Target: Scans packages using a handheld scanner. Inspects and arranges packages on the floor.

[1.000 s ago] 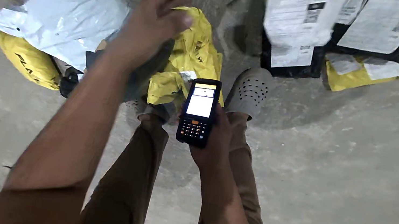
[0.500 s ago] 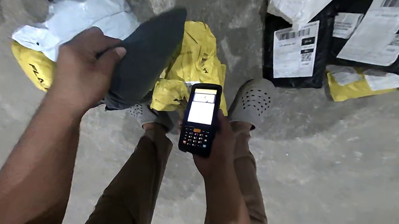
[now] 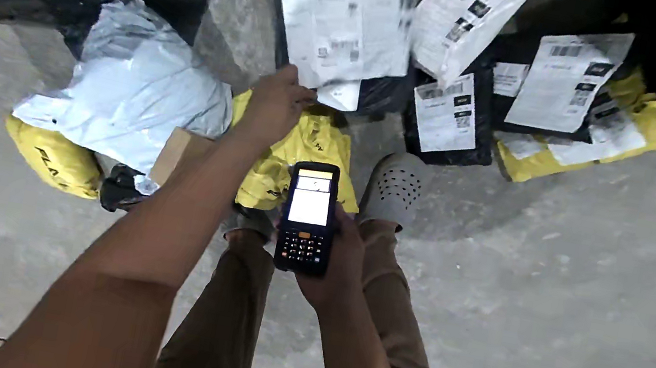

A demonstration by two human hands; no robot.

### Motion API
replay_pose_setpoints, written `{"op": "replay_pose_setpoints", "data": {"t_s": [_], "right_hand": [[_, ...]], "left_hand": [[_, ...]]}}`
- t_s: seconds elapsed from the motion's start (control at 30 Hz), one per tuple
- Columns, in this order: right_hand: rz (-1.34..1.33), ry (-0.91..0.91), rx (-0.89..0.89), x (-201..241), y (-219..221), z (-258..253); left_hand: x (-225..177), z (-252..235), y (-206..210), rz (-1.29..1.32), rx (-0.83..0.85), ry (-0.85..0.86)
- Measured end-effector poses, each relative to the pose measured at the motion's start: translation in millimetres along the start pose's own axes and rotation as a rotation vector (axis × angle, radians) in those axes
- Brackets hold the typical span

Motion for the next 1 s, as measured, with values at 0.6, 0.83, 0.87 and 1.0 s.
{"op": "replay_pose_setpoints", "data": {"t_s": [0.6,0.83,0.87,1.0], "right_hand": [[-0.08,0.083,0.295,29,33,7],[-0.082,0.093,0.319,35,31,5],[-0.072,0.084,0.31,36,29,5],[0.04,0.015,0.172,34,15,2]], "left_hand": [[34,-36,71,0.151,0.134,-0.467],[56,-30,40,0.692,-0.22,-0.699],[61,-35,38,0.722,-0.192,-0.681],[33,-59,2,0.738,-0.015,-0.474]]}}
Point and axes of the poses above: each hand's wrist, its own z-axis away from the middle knuckle, its own y-axis out of the palm, x = y × z, the point moved 3 cm from there along -z, towards the middle knuckle, and after that the axes turned 10 degrees about x, right-handed, at the moved point
